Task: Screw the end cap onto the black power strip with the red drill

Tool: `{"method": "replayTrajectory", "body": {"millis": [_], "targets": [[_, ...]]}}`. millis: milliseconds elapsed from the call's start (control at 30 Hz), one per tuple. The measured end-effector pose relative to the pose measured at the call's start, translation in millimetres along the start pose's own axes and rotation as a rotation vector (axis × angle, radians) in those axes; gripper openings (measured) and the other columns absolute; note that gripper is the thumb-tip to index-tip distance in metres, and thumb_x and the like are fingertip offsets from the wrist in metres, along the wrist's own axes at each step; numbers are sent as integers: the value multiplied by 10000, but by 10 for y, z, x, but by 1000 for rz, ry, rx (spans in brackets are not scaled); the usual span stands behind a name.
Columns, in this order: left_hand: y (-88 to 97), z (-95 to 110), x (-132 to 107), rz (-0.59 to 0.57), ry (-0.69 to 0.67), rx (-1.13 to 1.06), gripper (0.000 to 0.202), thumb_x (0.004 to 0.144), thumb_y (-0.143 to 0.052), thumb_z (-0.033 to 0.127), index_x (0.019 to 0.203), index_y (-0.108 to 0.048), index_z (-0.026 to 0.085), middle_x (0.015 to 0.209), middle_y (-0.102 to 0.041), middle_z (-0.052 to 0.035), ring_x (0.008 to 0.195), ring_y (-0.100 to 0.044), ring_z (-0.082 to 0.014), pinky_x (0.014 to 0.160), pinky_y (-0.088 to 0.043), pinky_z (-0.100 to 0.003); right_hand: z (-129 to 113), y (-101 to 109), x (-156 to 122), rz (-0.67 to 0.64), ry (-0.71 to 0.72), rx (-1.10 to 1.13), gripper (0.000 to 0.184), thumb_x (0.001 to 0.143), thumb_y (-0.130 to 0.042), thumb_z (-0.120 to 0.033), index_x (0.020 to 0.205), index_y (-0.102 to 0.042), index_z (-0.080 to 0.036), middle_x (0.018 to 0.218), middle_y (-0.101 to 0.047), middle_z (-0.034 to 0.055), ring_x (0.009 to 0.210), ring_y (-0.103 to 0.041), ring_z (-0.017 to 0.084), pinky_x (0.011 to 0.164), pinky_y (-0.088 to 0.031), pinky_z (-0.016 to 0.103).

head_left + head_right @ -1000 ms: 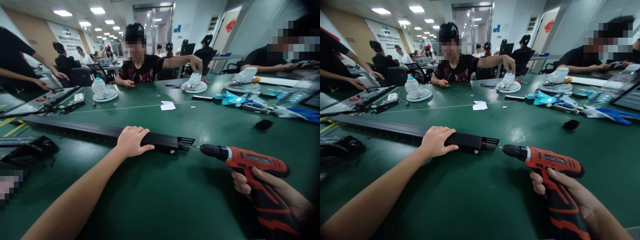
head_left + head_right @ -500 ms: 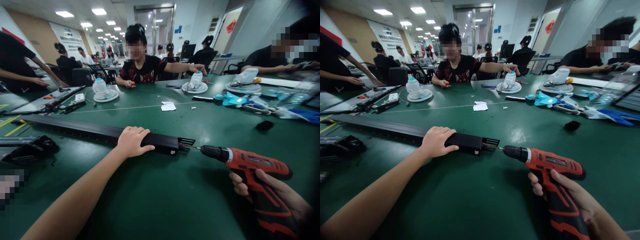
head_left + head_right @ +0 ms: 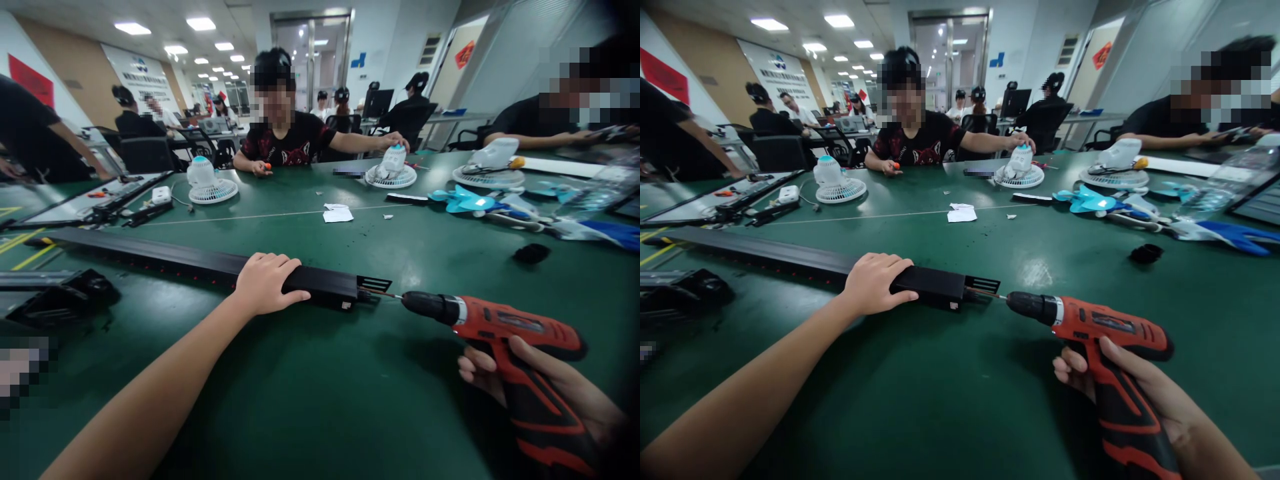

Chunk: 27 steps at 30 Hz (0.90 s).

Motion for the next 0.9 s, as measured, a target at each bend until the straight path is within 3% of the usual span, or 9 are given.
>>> {"method": "replayTrajectory", "body": {"millis": [267,667,800,900], "targets": [[-6,-6,5,3,-1,-2,685,1002,-490,818,1335,-680,251,1203,-782,-92,1049,-720,-321,981,-481,-491,-3,-26,11,8,5,-43,382,588,-1033,-429,694,-720,-238,696,-675,40,769,-739,271,804,-707,323],[-3,-7,0,16,2,-7,651,1005,-496,806,1326,-685,272,1191,-785,-86,1044,-718,-312,972,-477,-473,-24,9,8,18,13,-31,366,587,-1039,-442,653,-755,-220,684,-691,66,777,-751,294,803,-706,332],[1,-7,-2,12,7,-8,668,1000,-505,808,1332,-684,255,1200,-783,-91,1049,-718,-319,978,-478,-483,1,19,5,48,-24,-29,379,539,-1053,-408,699,-783,-196,733,-730,97,806,-779,315,799,-701,320],[1,-5,-1,1,5,-6,679,1001,-506,808,1333,-681,242,1203,-782,-92,1053,-719,-322,989,-476,-487,30,27,-29,13,-17,-18,377,588,-1036,-418,790,-832,-175,783,-767,113,722,-775,284,734,-697,310]]}}
Point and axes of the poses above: each hand's wrist, its own x-axis towards the middle knuckle, its own y-axis out of the back of the hand, z = x × y, the point moved 5 cm from there along x, towards the middle knuckle
